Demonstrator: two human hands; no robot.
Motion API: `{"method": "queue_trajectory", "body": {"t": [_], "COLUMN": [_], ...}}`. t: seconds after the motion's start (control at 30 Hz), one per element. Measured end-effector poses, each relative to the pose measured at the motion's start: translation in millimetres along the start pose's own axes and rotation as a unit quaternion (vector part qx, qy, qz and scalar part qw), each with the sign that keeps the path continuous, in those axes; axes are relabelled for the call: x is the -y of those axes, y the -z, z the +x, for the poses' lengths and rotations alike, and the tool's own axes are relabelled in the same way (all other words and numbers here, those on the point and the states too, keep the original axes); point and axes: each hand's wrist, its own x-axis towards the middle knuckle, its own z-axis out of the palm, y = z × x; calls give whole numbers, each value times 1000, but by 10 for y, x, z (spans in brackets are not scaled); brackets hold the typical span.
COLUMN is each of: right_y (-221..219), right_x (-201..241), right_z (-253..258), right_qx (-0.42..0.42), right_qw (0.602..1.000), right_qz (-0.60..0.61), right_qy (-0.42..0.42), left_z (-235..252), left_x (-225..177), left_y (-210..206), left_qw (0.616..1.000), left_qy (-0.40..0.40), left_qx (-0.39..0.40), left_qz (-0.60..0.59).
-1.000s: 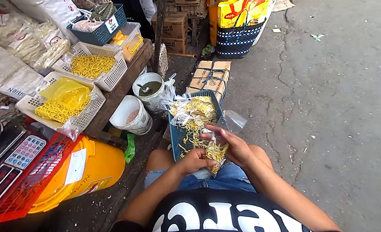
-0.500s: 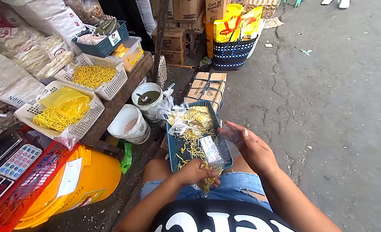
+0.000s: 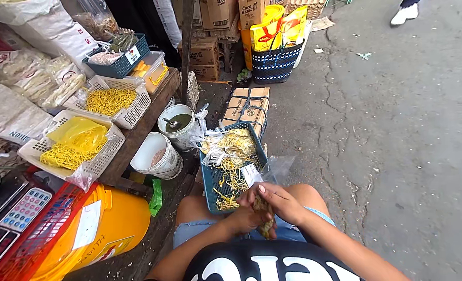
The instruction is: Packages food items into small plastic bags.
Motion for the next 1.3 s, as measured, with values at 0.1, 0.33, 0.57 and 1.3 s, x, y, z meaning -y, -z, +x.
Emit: {"method": "queue_trajectory", "body": {"t": [0.1, 0.33, 0.57, 1.3], "right_y": [-80, -264, -295, -92], "right_x": [-22, -82, -100, -94], "right_z": [21, 6, -18, -66], "right_qx": [-40, -176, -195, -195], "right_qw": [996, 950, 930, 895], "right_qz": [71, 256, 308, 388], "right_qy": [23, -27, -52, -101], "left_z": [18, 0, -20, -85], "left_x": [55, 118, 167, -7], "left_y": [-53, -87, -92, 392], "left_qw": [999, 993, 990, 990], "left_qy": [-24, -44, -39, -39], "left_qx": [-38, -92, -112, -6], "left_qz": [-6, 56, 78, 134]}}
